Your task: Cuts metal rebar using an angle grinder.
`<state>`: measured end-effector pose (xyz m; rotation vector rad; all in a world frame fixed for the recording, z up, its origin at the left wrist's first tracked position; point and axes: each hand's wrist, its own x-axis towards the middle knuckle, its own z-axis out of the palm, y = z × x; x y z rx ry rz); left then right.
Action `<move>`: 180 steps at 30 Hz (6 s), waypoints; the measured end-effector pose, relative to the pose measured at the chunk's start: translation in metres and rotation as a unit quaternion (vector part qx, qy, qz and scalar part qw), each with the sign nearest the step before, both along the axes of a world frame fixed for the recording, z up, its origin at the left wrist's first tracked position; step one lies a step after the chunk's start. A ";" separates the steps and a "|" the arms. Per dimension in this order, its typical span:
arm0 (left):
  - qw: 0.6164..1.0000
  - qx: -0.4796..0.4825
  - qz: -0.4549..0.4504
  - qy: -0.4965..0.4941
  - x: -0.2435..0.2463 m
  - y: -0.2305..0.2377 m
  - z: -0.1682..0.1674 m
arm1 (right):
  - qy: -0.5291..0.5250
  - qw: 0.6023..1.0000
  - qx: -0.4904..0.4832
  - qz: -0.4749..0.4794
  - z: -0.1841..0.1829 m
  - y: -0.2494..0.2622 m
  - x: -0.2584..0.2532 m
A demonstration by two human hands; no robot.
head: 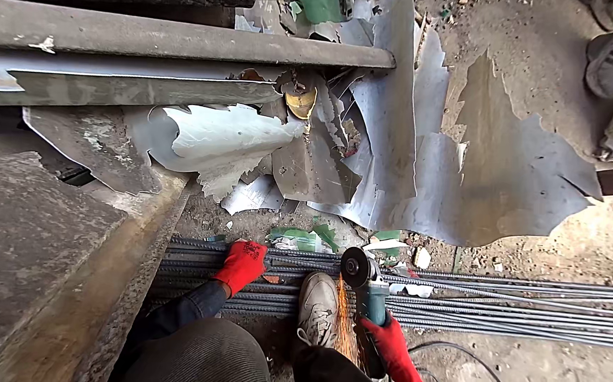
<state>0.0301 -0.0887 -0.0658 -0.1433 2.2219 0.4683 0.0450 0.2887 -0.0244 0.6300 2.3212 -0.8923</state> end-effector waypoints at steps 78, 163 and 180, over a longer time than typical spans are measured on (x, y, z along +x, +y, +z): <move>1.000 -0.001 -0.002 0.001 -0.001 0.000 -0.004 | 0.003 1.000 0.000 -0.005 0.000 0.000 0.007; 1.000 0.002 -0.006 -0.002 -0.002 -0.001 0.008 | 0.004 1.000 0.026 -0.004 0.025 0.006 0.042; 1.000 0.008 0.000 0.003 -0.004 -0.003 0.005 | 0.005 1.000 0.020 0.006 0.023 0.005 0.024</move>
